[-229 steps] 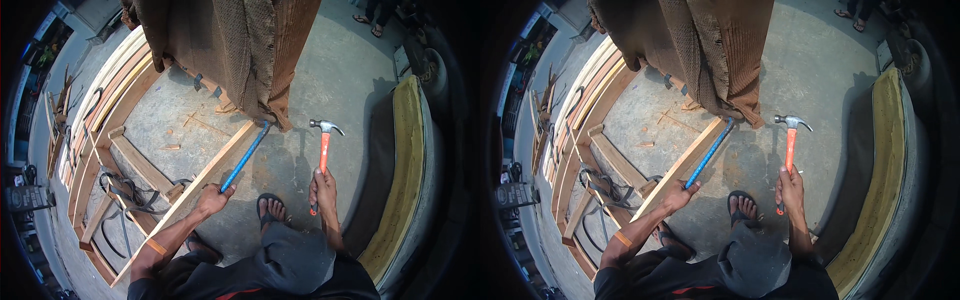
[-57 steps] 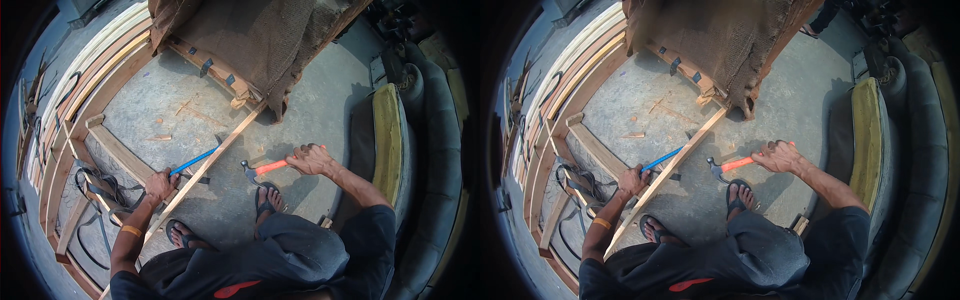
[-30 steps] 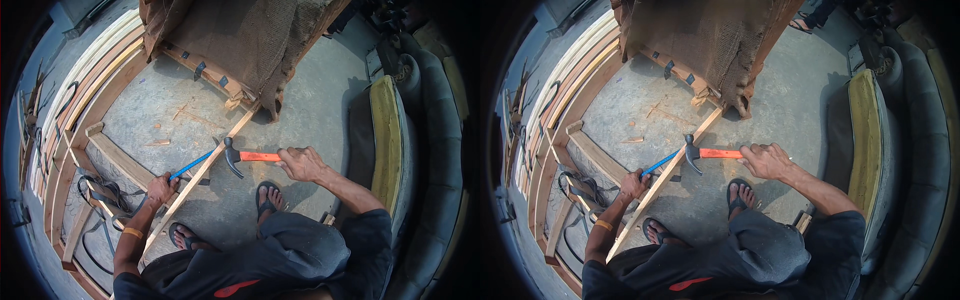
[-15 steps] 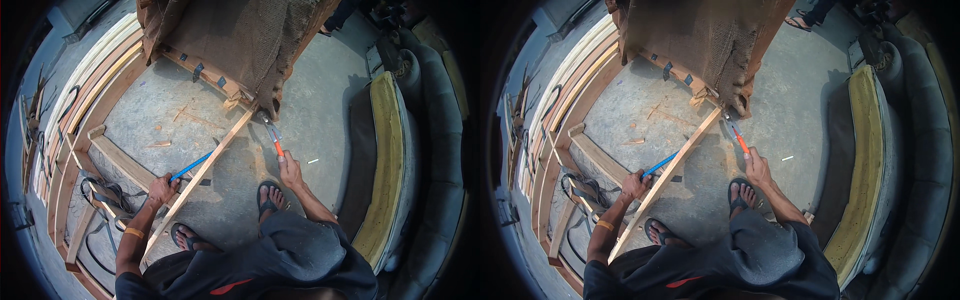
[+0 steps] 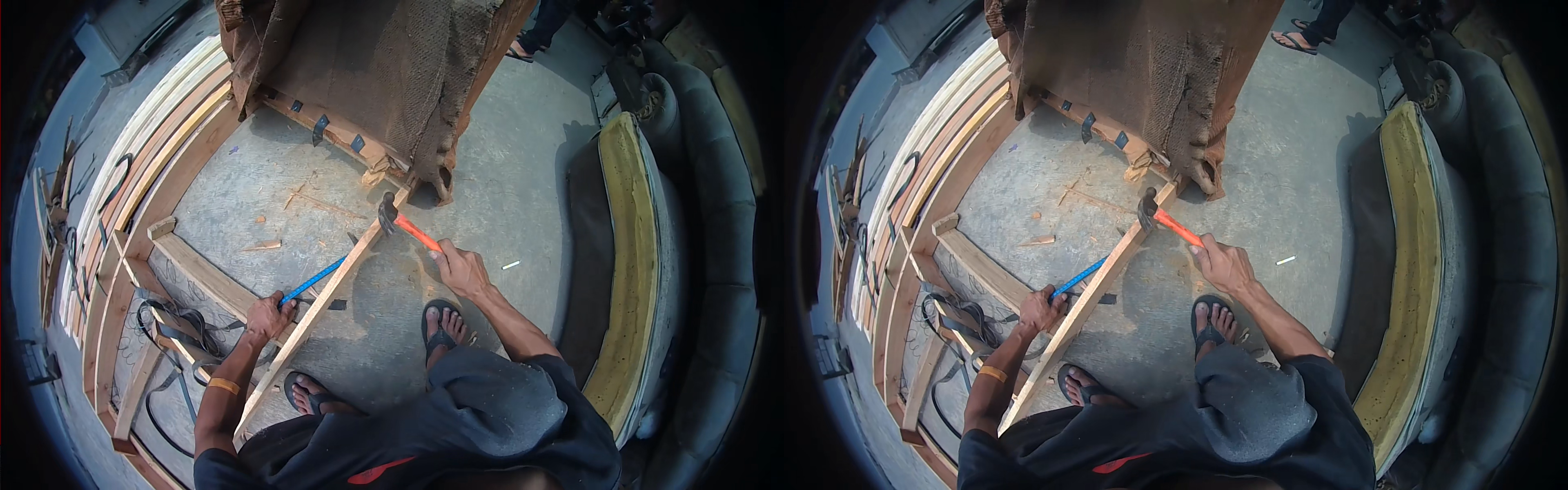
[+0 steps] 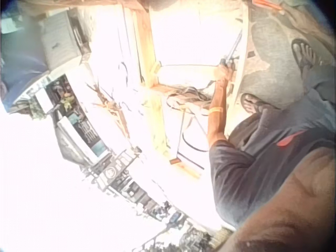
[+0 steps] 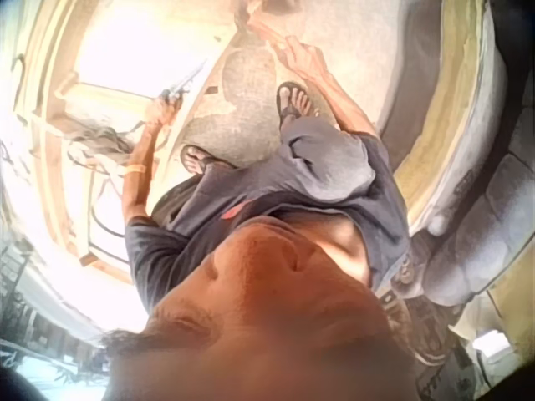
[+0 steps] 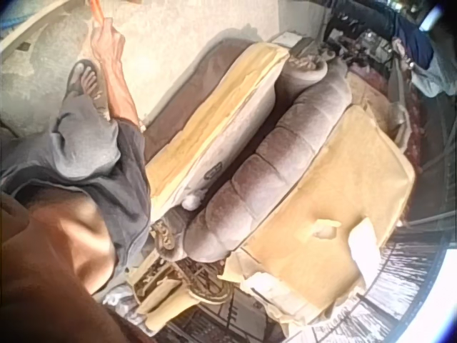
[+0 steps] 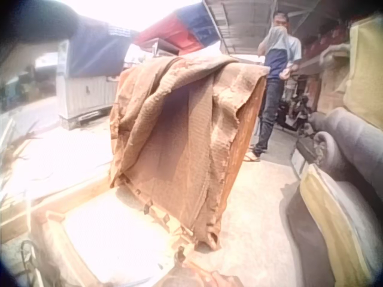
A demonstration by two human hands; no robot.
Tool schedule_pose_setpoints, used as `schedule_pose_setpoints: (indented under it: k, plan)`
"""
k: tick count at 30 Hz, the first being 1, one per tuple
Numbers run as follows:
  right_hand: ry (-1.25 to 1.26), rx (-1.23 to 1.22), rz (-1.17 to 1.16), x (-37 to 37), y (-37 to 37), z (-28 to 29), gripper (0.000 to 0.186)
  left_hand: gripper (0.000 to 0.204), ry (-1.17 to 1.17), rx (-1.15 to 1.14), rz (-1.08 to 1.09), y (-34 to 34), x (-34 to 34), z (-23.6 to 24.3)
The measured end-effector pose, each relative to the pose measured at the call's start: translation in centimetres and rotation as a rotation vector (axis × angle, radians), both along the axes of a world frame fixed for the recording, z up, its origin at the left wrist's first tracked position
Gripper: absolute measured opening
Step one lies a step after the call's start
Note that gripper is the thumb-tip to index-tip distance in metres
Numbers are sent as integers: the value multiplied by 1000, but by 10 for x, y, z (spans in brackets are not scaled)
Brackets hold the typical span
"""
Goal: The person uses a hammer and a blue pry bar to adjust and secure a wooden frame of a piece of furniture. They also use pliers to manipulate small wooden dowels and a brown fabric cover attached to the frame. The person works on the floor in a workshop setting.
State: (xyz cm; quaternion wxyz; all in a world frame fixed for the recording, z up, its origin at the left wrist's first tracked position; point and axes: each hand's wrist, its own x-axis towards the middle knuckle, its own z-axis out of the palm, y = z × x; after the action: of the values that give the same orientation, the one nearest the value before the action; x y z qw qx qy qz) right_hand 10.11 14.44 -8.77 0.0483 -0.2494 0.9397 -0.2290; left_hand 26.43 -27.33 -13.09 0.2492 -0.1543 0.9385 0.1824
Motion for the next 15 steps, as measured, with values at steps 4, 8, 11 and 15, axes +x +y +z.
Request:
schedule_pose_setpoints:
  k: [4,8,11,15]
  plan:
    - [155,25,206,4,6,19,26,43,-23,13,22,-3,4,-2]
    - [211,57,294,6,13,33,24,44,-28,7,11,0,0,0]
    - [101,94,216,12,0,38,24,45,-39,8,12,-2,1,1]
    - [16,64,-4,11,0,14,26,45,-33,18,14,-1,0,3]
